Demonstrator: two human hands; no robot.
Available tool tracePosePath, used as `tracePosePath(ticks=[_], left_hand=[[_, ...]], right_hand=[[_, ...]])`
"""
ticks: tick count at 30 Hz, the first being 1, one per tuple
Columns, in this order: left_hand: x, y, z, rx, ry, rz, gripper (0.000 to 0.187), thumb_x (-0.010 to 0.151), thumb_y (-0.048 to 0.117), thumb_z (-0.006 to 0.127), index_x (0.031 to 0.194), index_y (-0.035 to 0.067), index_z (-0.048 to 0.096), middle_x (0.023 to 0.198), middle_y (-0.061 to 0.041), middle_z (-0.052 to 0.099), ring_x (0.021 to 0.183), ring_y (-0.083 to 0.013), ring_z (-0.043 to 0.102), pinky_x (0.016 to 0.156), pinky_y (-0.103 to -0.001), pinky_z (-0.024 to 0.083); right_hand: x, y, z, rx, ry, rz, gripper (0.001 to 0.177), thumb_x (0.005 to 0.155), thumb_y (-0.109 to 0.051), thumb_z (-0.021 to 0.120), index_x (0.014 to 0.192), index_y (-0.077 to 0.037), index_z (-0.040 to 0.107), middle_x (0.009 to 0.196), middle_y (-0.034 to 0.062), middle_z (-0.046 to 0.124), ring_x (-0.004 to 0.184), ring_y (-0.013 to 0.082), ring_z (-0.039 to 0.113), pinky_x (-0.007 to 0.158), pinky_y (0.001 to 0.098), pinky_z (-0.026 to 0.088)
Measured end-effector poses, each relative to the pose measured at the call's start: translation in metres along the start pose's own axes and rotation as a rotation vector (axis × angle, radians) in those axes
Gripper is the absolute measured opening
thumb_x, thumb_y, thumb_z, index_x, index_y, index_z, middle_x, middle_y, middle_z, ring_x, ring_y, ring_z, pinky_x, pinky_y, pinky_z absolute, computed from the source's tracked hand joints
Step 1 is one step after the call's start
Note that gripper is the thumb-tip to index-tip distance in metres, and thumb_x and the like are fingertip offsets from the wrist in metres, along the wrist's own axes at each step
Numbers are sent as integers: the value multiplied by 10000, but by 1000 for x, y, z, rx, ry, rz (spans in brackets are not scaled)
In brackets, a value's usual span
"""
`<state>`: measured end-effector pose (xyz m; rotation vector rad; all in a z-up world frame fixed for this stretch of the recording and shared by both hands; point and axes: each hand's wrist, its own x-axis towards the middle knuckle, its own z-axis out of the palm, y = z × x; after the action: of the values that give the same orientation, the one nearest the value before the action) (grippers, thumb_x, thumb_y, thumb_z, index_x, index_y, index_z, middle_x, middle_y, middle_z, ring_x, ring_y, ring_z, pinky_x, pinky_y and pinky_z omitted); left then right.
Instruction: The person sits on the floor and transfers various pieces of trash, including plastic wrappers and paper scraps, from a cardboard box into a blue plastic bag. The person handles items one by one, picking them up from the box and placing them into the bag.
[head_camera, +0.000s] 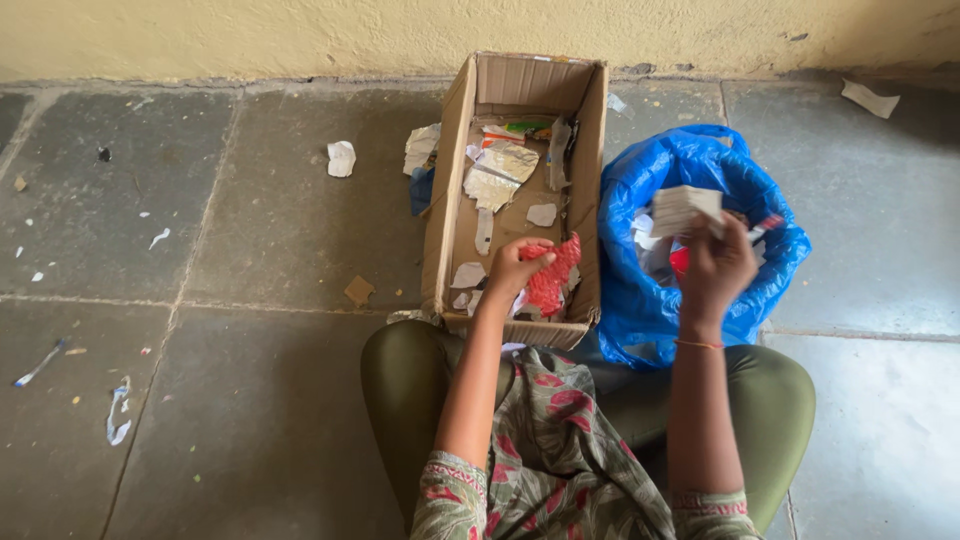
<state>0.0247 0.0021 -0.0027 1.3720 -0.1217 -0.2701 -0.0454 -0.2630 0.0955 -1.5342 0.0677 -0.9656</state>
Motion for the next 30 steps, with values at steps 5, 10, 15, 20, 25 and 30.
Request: tracePosePath(ticks=[5,10,15,20,25,30], left_hand=[[7,-16,-2,-219,191,-19,341,801,108,842,1111,9,739,1026,-71,765,931,-143,708,879,-262,560],[0,-24,-3,-155,197,13,290,831,80,837,1095,11,738,997,-39,736,902,-106,666,843,-251,534],[-8,-15,4,-110,172,6,267,843,74,822,1091,20,737,989,-29,733,895,-91,662,831,-241,529],[-11,-11,3,-90,195,17,257,844,76,812,1083,20,734,987,-29,740,895,-94,669,837,-243,538],[-10,-8,5,-94,173,13,236,852,77,813,1066,21,729,984,-35,744,901,-92,668,838,-244,541],[-20,-6,7,-97,172,-12,235,847,73,815,1060,19,732,978,-35,739,893,-96,662,836,-253,542]], right_hand=[[27,-7,-30,-179,-126,401,220,989,-92,698,1206,-63,671,939,30,720,741,95,666,628,227,516],[22,-23,-64,-344,-163,149,225,1013,-41,684,1234,-42,725,1054,30,713,867,116,647,742,258,513],[24,-36,-53,-926,65,-422,205,1060,35,632,1162,-98,750,1179,50,747,1060,253,747,989,366,596],[20,-44,-55,-1185,229,-560,165,814,-6,722,934,-120,730,1131,152,689,1027,349,670,893,441,525],[11,36,-60,-835,-356,-157,217,871,-91,729,1085,-118,756,1315,216,661,1208,378,646,978,439,525],[32,129,-33,-1033,-1282,286,315,921,-145,646,1221,-191,730,1271,133,719,1194,349,668,1020,435,511]])
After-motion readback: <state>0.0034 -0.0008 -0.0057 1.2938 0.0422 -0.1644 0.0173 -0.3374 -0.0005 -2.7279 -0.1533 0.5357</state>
